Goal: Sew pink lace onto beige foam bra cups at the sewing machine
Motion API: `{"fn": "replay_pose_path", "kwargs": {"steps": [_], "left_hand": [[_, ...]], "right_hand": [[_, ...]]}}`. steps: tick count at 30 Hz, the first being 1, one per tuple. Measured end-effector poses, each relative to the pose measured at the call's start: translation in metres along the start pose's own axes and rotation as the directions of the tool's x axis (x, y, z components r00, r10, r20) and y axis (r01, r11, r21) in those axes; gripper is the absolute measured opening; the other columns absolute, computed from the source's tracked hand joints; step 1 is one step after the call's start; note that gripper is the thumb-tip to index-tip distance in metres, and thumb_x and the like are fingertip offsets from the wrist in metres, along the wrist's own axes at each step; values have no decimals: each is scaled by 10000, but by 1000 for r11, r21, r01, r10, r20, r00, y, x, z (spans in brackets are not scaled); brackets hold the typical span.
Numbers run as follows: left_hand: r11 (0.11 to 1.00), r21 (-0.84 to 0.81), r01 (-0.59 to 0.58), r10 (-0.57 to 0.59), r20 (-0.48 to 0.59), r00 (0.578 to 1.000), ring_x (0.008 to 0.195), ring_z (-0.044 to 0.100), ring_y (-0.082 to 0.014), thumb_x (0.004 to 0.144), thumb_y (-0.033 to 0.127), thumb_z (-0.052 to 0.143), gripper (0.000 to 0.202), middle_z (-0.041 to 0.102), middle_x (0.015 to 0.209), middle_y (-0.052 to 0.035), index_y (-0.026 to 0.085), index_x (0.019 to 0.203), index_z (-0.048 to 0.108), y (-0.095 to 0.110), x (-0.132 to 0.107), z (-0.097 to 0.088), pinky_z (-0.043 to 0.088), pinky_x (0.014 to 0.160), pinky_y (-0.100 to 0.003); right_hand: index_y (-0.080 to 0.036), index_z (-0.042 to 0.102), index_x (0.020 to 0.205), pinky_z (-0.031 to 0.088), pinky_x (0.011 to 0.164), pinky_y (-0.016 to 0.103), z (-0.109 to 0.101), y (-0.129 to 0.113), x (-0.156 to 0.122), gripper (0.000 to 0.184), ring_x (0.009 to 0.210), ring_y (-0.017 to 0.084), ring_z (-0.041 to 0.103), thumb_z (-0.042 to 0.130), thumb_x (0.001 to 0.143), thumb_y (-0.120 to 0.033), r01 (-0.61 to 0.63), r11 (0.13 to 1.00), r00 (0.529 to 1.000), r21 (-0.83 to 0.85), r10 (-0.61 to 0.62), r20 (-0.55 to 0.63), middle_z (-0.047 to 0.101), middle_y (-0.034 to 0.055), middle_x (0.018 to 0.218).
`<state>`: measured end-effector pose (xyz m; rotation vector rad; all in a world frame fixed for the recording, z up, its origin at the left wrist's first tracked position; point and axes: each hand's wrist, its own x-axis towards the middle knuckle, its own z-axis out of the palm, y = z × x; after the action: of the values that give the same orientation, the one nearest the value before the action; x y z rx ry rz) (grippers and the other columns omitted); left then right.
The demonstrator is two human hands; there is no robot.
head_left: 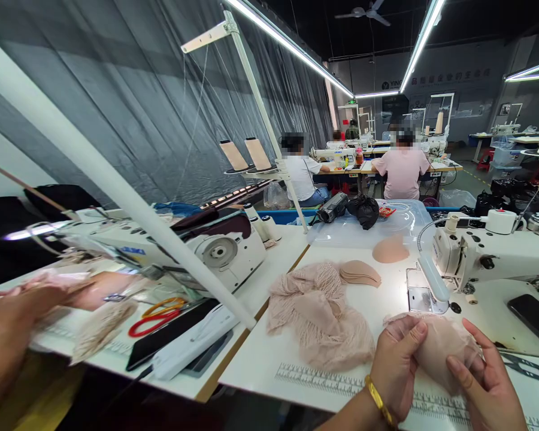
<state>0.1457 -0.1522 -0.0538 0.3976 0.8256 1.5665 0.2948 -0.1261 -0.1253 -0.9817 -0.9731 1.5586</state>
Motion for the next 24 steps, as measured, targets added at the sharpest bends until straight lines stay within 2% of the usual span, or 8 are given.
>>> {"fn": "replay_pose_path", "kwargs": {"steps": [3, 7, 12, 16, 18, 20, 24], "left_hand": [[1000, 20, -9, 9, -43, 999, 884, 663, -202, 644, 464, 979, 473, 771, 925, -104, 127, 913, 787, 0, 1, 1, 489, 833, -280], [1000, -9, -10, 9, -36, 999, 898, 673, -220, 642, 459, 972, 456, 768, 915, -98, 136, 903, 784, 0, 2, 1, 485, 821, -283], [998, -69, -4, 2, -21, 1000, 1011, 671, -258, 660, 400, 939, 401, 762, 988, -110, 141, 922, 781, 0, 4, 2, 498, 878, -303], [995, -82, 49, -45, 42, 998, 1003, 673, -256, 689, 413, 923, 427, 758, 1038, -124, 136, 976, 770, 0, 4, 9, 503, 914, -332], [998, -46, 53, -50, 68, 996, 960, 675, -249, 656, 381, 944, 451, 758, 1010, -132, 114, 975, 771, 1, 5, 13, 505, 906, -335], [997, -55, 55, -53, 43, 998, 918, 669, -230, 618, 330, 957, 432, 756, 975, -116, 112, 941, 770, 4, 7, 16, 511, 880, -329], [983, -179, 44, -54, -49, 997, 927, 663, -213, 606, 274, 961, 373, 742, 970, -54, 165, 889, 743, 19, 11, 15, 527, 882, -339]], "right_hand": [[-327, 389, 1596, 598, 967, 479, -1, 1, 2, 991, 1096, 326, 743, 891, 759, -497, -18, 1000, 1000, 20, 18, -9, 785, 93, 1195], [-320, 354, 1611, 594, 982, 464, -4, 4, 5, 1062, 1186, 338, 711, 922, 728, -475, -49, 997, 999, 59, 49, 0, 765, 115, 1255], [-349, 353, 1608, 606, 976, 398, -7, 7, 8, 1045, 1223, 308, 695, 919, 738, -467, -32, 998, 999, 45, 33, -15, 735, 85, 1341], [-380, 358, 1600, 598, 981, 351, -3, 3, 4, 1038, 1252, 278, 676, 923, 734, -469, -22, 999, 999, 25, 22, -30, 733, 50, 1352], [-390, 359, 1596, 593, 980, 340, 3, -4, 0, 1033, 1238, 267, 680, 922, 734, -479, -19, 1000, 999, 11, 19, -32, 739, 40, 1335], [-384, 358, 1598, 589, 969, 352, 8, -14, -4, 983, 1202, 267, 689, 884, 777, -510, -4, 1000, 1000, -12, 4, -25, 752, 39, 1291], [-355, 378, 1587, 556, 898, 334, 2, -29, -6, 897, 997, 231, 699, 820, 833, -556, 50, 993, 998, -104, -53, -35, 768, 10, 1027]]}}
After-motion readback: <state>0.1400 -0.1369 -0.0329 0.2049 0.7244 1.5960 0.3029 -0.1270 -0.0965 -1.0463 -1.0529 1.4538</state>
